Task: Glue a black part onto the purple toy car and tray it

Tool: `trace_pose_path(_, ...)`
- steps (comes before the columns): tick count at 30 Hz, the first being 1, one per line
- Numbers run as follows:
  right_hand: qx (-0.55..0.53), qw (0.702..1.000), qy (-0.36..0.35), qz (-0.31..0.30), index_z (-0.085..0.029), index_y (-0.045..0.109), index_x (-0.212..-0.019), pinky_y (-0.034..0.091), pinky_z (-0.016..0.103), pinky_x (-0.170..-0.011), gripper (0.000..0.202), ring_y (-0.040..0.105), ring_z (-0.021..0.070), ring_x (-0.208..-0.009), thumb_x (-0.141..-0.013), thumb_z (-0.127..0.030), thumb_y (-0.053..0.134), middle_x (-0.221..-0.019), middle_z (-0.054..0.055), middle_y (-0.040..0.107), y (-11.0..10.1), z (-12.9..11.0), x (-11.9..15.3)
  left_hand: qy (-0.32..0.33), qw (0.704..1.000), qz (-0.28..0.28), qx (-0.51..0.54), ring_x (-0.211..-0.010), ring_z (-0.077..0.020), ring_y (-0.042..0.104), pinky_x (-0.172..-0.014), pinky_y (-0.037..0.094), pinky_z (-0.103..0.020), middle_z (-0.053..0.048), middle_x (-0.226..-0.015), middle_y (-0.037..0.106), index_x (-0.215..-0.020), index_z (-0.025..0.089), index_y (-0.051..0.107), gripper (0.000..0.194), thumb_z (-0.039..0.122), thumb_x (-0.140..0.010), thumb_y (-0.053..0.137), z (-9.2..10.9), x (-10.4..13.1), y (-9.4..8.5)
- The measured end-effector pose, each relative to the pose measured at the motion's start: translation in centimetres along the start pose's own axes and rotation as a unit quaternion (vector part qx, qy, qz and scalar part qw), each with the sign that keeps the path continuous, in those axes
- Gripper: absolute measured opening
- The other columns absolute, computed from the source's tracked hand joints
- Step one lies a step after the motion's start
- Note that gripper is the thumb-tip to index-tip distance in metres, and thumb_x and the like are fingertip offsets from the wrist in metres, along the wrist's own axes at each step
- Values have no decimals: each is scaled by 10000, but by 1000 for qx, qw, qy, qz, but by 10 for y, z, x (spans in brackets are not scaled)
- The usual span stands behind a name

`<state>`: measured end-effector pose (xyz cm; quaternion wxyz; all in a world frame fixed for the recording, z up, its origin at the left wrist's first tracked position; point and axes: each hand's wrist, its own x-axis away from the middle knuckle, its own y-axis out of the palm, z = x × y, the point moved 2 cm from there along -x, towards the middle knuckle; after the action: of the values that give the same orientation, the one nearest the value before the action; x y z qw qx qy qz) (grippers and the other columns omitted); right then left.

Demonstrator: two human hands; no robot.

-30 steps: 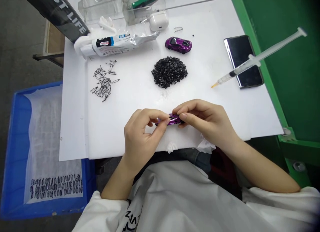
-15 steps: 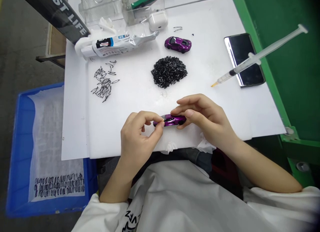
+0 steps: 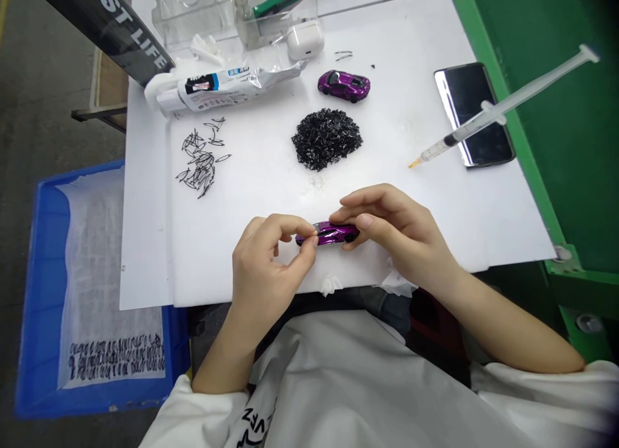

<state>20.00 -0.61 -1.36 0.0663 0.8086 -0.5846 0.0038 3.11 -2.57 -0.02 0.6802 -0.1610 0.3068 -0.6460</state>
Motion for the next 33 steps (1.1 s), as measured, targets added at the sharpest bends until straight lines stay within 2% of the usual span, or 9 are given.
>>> trace_pose_path(33,12,1000,9,0,-230,547,-997,584,241,-654,131,586,166,-982,-874,-245,501,-948,22,617,0,0,1,-16,999,16,36,-630,-103,475,-558,385,-255,52,-748,620,-764,231,581,161,90,-714,640,-2,3,1)
